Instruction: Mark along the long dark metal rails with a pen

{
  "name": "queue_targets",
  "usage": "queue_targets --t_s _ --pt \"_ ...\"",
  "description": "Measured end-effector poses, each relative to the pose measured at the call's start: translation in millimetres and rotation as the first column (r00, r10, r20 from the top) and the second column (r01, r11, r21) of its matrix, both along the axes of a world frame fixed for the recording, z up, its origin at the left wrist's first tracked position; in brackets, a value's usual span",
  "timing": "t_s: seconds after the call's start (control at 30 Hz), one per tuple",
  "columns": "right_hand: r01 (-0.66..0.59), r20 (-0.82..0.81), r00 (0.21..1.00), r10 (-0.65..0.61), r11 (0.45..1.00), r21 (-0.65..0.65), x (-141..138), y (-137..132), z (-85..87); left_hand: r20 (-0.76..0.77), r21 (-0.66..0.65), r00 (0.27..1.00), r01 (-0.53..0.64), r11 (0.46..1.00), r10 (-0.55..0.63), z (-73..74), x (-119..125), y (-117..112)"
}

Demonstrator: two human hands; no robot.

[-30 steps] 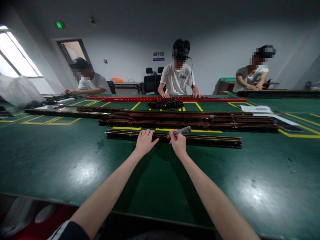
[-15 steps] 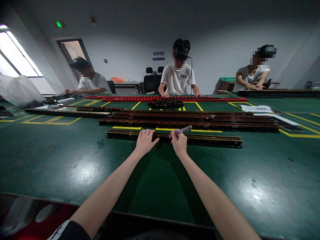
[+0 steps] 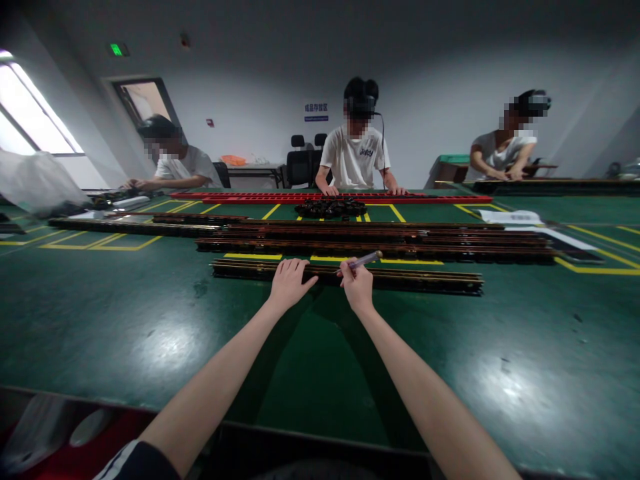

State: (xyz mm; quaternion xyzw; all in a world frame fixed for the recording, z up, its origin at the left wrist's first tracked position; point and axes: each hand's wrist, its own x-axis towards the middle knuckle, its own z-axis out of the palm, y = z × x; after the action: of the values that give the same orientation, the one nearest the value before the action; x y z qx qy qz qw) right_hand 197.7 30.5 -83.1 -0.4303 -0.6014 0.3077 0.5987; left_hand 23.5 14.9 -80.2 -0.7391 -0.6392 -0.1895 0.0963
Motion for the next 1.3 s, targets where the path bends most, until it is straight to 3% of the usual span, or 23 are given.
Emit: queue_targets --t_s 1.3 --pt "-0.012 -0.006 1.000 0.012 1.000 0.014 -0.3 2.0 -3.0 -0.028 0.024 1.000 0.002 1.000 -0.001 -0.1 -1.6 -0.6"
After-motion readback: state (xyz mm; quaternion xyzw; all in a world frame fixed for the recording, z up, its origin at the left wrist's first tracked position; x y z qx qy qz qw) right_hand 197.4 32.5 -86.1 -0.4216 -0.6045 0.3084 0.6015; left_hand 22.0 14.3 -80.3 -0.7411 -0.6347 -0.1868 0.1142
